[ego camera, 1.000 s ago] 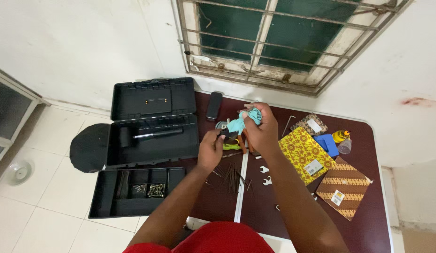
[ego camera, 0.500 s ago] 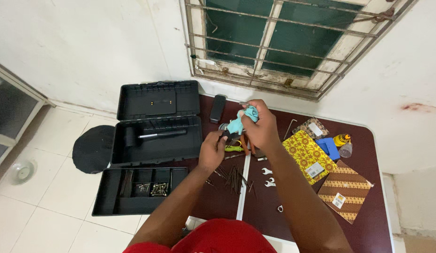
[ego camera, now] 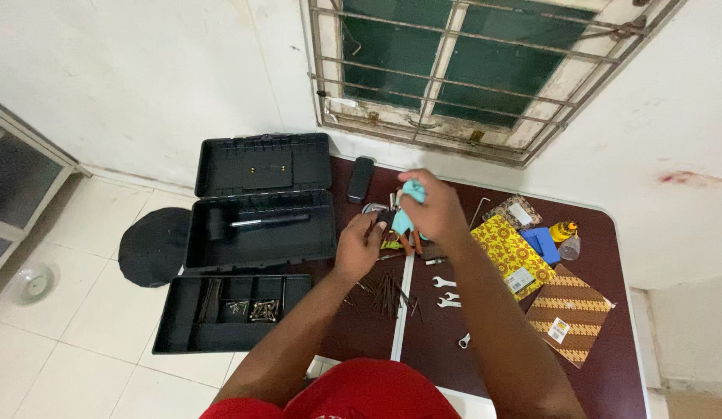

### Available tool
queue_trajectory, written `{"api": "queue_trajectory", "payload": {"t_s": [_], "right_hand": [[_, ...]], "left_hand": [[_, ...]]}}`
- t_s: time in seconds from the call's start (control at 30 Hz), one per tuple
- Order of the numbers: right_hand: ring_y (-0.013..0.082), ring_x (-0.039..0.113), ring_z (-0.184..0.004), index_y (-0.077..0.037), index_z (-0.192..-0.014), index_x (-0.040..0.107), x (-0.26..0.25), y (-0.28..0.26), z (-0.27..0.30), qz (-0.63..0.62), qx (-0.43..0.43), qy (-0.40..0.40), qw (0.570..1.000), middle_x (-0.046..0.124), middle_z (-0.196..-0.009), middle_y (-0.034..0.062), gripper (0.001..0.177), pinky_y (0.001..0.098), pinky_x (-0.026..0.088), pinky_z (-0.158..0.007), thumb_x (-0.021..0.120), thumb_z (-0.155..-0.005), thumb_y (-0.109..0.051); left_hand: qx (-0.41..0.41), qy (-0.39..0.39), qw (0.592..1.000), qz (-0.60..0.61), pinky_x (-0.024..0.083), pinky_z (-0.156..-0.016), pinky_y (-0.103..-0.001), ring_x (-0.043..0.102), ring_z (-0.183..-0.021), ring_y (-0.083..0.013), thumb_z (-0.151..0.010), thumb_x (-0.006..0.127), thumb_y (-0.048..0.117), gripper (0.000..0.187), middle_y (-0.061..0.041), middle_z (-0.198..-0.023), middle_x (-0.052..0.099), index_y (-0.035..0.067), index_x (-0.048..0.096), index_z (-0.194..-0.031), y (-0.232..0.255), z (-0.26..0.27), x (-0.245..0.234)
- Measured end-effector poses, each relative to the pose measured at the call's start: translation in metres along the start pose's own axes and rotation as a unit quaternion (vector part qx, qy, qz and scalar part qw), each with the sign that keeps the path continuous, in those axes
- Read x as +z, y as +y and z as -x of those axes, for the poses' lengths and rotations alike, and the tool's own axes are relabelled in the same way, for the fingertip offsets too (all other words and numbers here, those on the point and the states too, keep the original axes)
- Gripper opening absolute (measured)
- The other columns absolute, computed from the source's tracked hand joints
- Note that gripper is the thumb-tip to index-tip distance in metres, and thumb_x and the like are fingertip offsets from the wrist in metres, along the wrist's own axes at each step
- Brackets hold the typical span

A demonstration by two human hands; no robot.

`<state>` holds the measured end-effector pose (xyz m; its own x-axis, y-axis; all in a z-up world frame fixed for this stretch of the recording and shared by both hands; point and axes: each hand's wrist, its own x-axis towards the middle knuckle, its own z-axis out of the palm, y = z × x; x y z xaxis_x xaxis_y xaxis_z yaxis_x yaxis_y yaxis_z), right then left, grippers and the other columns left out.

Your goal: The person wipes various metal tools, including screwdrivers, pliers, and a hammer, with a light blue cloth. They handle the tools one by one, cleaning them thoroughly before placing them into a black toolbox. The person also wipes a pair of scissors and a tape measure during the process.

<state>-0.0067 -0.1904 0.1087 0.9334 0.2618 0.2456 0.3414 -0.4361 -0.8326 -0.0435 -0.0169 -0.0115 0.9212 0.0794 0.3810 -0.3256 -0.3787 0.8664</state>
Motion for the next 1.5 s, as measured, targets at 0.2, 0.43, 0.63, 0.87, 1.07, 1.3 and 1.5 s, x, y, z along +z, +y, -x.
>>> {"api": "queue_trajectory", "payload": {"t_s": [0.2,0.43,0.63,0.87,1.07,1.3,1.5], "right_hand": [[0.0104,0.062,-0.075,-0.004,-0.134,0.065,-0.001,0.008,-0.002,-0.052,0.012,0.061,0.997,0.069,-0.092,0.0126,0.036,0.0295,0.053,-0.066,0.069,-0.1,-0.016],[0.0345,0.056,-0.132,-0.004,-0.146,0.056,0.038,0.021,0.026,0.275,-0.238,0.063,0.93,0.06,-0.143,0.0193,0.054,0.0502,0.043,-0.113,0.062,-0.092,-0.005],[0.0385,0.047,-0.144,0.001,-0.139,0.06,0.047,0.045,0.059,0.318,-0.323,0.057,0.889,0.056,-0.147,0.0187,0.049,0.0493,0.042,-0.116,0.058,-0.09,-0.004],[0.0366,0.055,-0.14,0.004,-0.14,0.056,0.045,0.068,0.073,0.327,-0.285,0.064,0.898,0.058,-0.143,0.0209,0.041,0.045,0.051,-0.113,0.055,-0.099,-0.003],[0.0236,0.066,-0.104,-0.005,-0.156,0.048,0.033,0.061,0.053,-0.058,0.002,0.206,0.977,0.068,-0.133,0.0151,0.048,0.0365,0.056,-0.087,0.054,-0.109,-0.014],[0.0141,0.056,-0.066,-0.001,-0.137,0.062,0.04,0.065,0.053,-0.27,0.115,0.108,0.95,0.063,-0.087,0.0087,0.043,0.0324,0.048,-0.059,0.066,-0.096,-0.015],[0.0089,0.064,-0.074,-0.001,-0.122,0.062,0.048,0.096,0.065,-0.131,0.12,0.097,0.979,0.065,-0.092,0.0017,0.04,0.028,0.055,-0.065,0.076,-0.088,-0.017]], "left_hand": [[0.003,0.022,0.998,0.055,0.055,-0.076,-0.032,0.07,-0.086,-0.021,-0.099,0.066,0.008,0.023,-0.016,-0.101,0.068,-0.003,0.065,-0.119,-0.006,0.001,0.004],[-0.054,-0.005,0.989,0.136,0.054,-0.075,-0.03,0.064,-0.083,-0.0137,-0.1,0.059,0.006,0.024,-0.01,-0.097,0.069,-0.001,0.066,-0.122,-0.001,-0.005,0.009],[-0.092,0.015,0.974,0.205,0.051,-0.07,-0.027,0.06,-0.079,-0.0098,-0.104,0.052,0.007,0.019,-0.003,-0.092,0.069,0.003,0.065,-0.117,0.005,-0.009,0.016],[-0.138,0.026,0.939,0.314,0.047,-0.072,-0.026,0.053,-0.079,-0.0075,-0.106,0.056,0.008,0.009,0.001,-0.09,0.063,0.003,0.063,-0.107,-0.029,-0.018,0.031],[-0.171,-0.015,0.939,0.297,0.047,-0.077,-0.024,0.055,-0.082,-0.0074,-0.106,0.055,0.011,0.012,0.001,-0.093,0.064,0.006,0.065,-0.11,-0.015,-0.019,0.02],[-0.247,-0.064,0.883,0.394,0.06,-0.071,-0.032,0.065,-0.081,-0.0107,-0.105,0.05,0.013,0.013,0.0,-0.095,0.066,0.01,0.062,-0.109,0.016,-0.013,0.027],[-0.293,-0.049,0.894,0.337,0.056,-0.073,-0.03,0.063,-0.082,-0.0104,-0.104,0.052,0.013,0.016,-0.001,-0.095,0.067,0.011,0.066,-0.111,-0.001,-0.011,0.032]]}}
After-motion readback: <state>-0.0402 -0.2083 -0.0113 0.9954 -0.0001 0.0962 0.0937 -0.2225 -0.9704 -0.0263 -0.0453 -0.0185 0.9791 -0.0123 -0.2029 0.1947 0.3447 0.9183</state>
